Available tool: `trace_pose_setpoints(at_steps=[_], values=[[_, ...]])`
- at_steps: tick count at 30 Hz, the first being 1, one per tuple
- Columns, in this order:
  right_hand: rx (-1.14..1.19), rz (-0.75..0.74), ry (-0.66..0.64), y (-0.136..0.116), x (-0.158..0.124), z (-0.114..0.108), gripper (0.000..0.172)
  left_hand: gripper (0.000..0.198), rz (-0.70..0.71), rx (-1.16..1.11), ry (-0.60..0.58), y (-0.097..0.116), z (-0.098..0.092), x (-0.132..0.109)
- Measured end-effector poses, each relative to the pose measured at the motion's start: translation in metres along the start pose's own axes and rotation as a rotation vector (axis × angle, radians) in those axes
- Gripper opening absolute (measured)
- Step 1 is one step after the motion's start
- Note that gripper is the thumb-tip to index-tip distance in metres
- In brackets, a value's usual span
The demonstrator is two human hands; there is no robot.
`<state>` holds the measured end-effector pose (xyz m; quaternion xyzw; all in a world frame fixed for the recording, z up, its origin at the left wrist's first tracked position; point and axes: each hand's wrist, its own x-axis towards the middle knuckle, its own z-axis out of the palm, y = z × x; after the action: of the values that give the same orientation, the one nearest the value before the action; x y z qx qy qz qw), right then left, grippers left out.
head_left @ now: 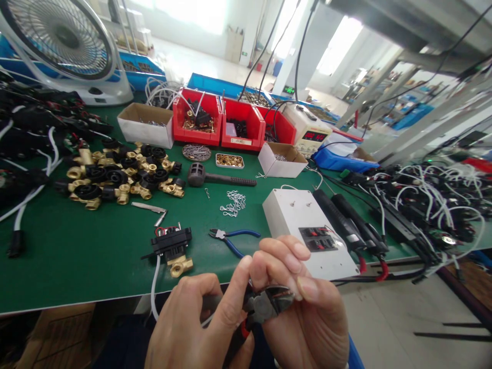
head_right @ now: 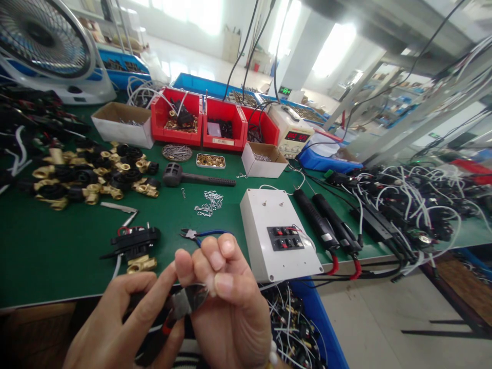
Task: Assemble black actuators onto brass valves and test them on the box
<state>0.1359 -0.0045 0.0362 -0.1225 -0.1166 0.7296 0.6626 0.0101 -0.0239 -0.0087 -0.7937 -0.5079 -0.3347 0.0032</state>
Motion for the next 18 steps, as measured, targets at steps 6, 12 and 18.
trace_pose_setpoints(at_steps=[6, 12, 18], values=[[-0.005, -0.013, -0.006, 0.000, 0.000, -0.001, 0.022, 0.075, 0.012, -0.025, -0.048, -0.003, -0.001, 0.000], [-0.057, -0.056, -0.006, 0.001, -0.002, -0.003, 0.021, 0.077, 0.049, -0.030, -0.078, -0.009, -0.002, 0.002], [-0.062, -0.042, -0.032, 0.001, -0.002, -0.003, 0.019, 0.072, 0.137, -0.031, -0.034, -0.014, 0.000, 0.001]])
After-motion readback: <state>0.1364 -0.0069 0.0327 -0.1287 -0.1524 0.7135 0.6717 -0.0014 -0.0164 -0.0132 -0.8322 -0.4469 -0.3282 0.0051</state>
